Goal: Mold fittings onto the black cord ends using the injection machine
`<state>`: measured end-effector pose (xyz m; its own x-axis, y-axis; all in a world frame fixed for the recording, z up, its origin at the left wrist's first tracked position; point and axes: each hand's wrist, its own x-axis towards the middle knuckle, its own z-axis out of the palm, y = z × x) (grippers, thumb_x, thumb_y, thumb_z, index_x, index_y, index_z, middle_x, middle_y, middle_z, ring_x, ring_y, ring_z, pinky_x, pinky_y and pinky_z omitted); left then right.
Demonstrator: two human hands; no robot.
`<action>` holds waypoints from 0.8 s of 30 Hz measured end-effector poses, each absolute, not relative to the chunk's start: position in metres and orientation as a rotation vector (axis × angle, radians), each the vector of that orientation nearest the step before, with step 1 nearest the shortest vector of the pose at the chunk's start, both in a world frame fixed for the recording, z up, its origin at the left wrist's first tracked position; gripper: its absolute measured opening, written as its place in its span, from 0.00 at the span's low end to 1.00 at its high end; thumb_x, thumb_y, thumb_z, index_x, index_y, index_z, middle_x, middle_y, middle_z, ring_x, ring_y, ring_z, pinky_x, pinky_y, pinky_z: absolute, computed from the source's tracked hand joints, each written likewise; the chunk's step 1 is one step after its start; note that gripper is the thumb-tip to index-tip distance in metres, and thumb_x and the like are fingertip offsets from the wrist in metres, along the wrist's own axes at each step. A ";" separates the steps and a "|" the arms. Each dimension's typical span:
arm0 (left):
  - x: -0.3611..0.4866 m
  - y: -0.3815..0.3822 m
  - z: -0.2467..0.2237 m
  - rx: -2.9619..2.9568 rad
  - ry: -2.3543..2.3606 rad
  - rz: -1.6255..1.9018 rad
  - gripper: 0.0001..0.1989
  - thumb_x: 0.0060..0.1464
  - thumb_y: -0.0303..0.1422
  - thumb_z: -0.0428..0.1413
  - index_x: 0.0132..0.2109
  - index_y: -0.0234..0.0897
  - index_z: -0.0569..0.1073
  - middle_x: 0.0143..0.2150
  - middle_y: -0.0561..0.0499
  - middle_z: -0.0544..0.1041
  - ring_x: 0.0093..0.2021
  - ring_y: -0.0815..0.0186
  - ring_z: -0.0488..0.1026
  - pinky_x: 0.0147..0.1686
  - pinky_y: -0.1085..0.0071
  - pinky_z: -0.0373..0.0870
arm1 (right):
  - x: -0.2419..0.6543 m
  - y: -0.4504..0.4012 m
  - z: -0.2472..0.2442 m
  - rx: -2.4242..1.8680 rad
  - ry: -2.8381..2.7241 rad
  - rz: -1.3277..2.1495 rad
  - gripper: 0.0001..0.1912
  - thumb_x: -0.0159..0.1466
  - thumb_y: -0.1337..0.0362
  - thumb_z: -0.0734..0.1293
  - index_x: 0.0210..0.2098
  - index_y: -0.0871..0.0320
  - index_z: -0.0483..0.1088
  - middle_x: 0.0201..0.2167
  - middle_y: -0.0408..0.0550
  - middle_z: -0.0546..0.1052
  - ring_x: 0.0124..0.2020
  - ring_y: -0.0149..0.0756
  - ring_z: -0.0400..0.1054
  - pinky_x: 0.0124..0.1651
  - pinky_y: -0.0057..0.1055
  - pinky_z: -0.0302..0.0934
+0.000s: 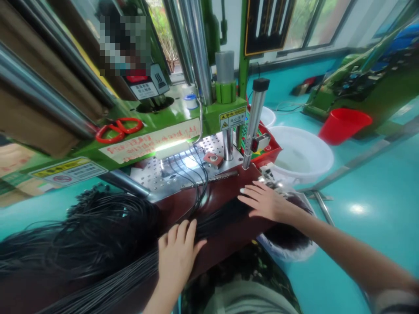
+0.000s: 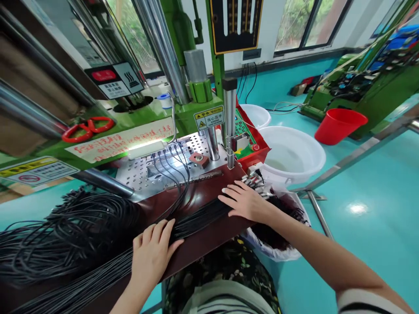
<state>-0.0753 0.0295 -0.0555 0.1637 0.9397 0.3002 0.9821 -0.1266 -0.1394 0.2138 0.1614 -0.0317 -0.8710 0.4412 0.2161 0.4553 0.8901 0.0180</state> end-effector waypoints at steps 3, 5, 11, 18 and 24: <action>-0.073 0.036 -0.054 -2.090 -1.912 -0.218 0.22 0.54 0.42 0.49 0.53 0.37 0.69 0.48 0.41 0.72 0.46 0.50 0.65 0.40 0.55 0.57 | 0.207 0.175 -0.037 -0.741 -2.819 -0.217 0.21 0.63 0.60 0.60 0.55 0.57 0.63 0.52 0.54 0.68 0.55 0.46 0.58 0.58 0.45 0.48; -0.071 0.038 -0.054 -2.113 -1.918 -0.236 0.22 0.54 0.42 0.49 0.53 0.36 0.68 0.48 0.41 0.72 0.45 0.51 0.65 0.41 0.55 0.57 | 0.204 0.173 -0.041 -0.810 -2.776 -0.244 0.19 0.63 0.61 0.59 0.53 0.56 0.64 0.52 0.53 0.68 0.54 0.46 0.58 0.56 0.45 0.51; -0.071 0.032 -0.041 -2.233 -2.041 -0.453 0.24 0.52 0.42 0.52 0.54 0.37 0.65 0.50 0.41 0.68 0.49 0.52 0.62 0.43 0.55 0.59 | 0.208 0.140 -0.044 -0.933 -2.737 -0.294 0.22 0.62 0.65 0.59 0.56 0.58 0.61 0.54 0.55 0.65 0.59 0.51 0.51 0.55 0.50 0.51; -0.084 0.074 -0.012 -2.008 -2.343 -1.793 0.24 0.51 0.36 0.53 0.55 0.40 0.59 0.55 0.42 0.59 0.53 0.60 0.61 0.49 0.62 0.61 | 0.193 0.160 -0.008 -0.708 -2.791 -0.068 0.27 0.59 0.58 0.62 0.57 0.57 0.60 0.59 0.55 0.60 0.61 0.52 0.48 0.53 0.48 0.58; -0.077 0.139 -0.033 -1.102 -2.769 -2.832 0.22 0.44 0.33 0.56 0.48 0.36 0.62 0.43 0.45 0.69 0.37 0.67 0.68 0.36 0.71 0.63 | 0.097 0.260 0.004 -0.841 -2.429 0.362 0.22 0.61 0.61 0.58 0.54 0.60 0.60 0.54 0.56 0.64 0.56 0.45 0.57 0.57 0.44 0.52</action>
